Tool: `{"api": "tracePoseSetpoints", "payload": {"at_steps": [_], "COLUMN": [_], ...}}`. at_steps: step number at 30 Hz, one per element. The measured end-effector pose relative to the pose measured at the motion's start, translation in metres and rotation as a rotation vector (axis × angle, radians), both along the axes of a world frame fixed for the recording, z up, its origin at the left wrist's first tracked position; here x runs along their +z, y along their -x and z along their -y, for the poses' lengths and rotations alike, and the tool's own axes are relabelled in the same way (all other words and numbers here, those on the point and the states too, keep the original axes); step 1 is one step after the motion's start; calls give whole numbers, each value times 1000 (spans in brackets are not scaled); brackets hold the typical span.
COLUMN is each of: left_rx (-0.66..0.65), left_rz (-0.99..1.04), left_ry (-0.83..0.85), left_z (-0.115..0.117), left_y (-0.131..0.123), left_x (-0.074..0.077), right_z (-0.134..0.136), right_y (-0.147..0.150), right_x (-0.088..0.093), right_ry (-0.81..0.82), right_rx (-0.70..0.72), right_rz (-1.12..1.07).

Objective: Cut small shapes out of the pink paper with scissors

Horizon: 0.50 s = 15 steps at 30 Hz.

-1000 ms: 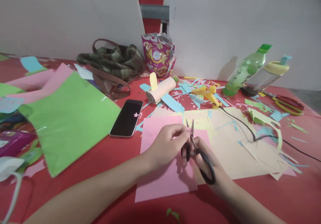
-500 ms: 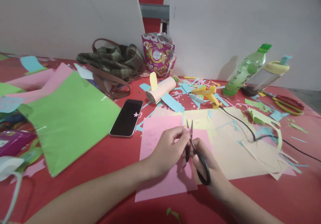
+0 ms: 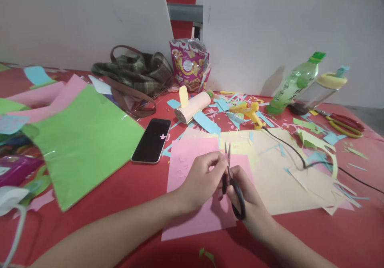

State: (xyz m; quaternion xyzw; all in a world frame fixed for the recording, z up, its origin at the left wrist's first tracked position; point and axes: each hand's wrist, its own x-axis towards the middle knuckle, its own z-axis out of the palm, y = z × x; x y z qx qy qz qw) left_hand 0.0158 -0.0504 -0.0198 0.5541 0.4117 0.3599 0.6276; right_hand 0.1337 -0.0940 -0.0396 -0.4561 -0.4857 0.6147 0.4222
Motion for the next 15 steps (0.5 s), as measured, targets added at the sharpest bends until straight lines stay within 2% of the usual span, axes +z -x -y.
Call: {"api": "tracePoseSetpoints", "payload": {"at_steps": [4,8,12,15], "left_rx": [-40,-55,-136,-196], "left_rz": [30,28,-48,-145], "left_ry": [55,21,-37,-74], "left_z": [-1,-4,-7,-7], "left_y": [1,2,3,3], "left_x": [0,1,1,0], "right_z": [-1,-2,-9,-14], "right_y": [1,-2,-6,-8], "right_x": [2,-2,-7,-4], "right_ry": [7,23,-103,-79], "right_rx": [-37,-91,-218,-300], "right_rz": [1,-42,-154,-202]}}
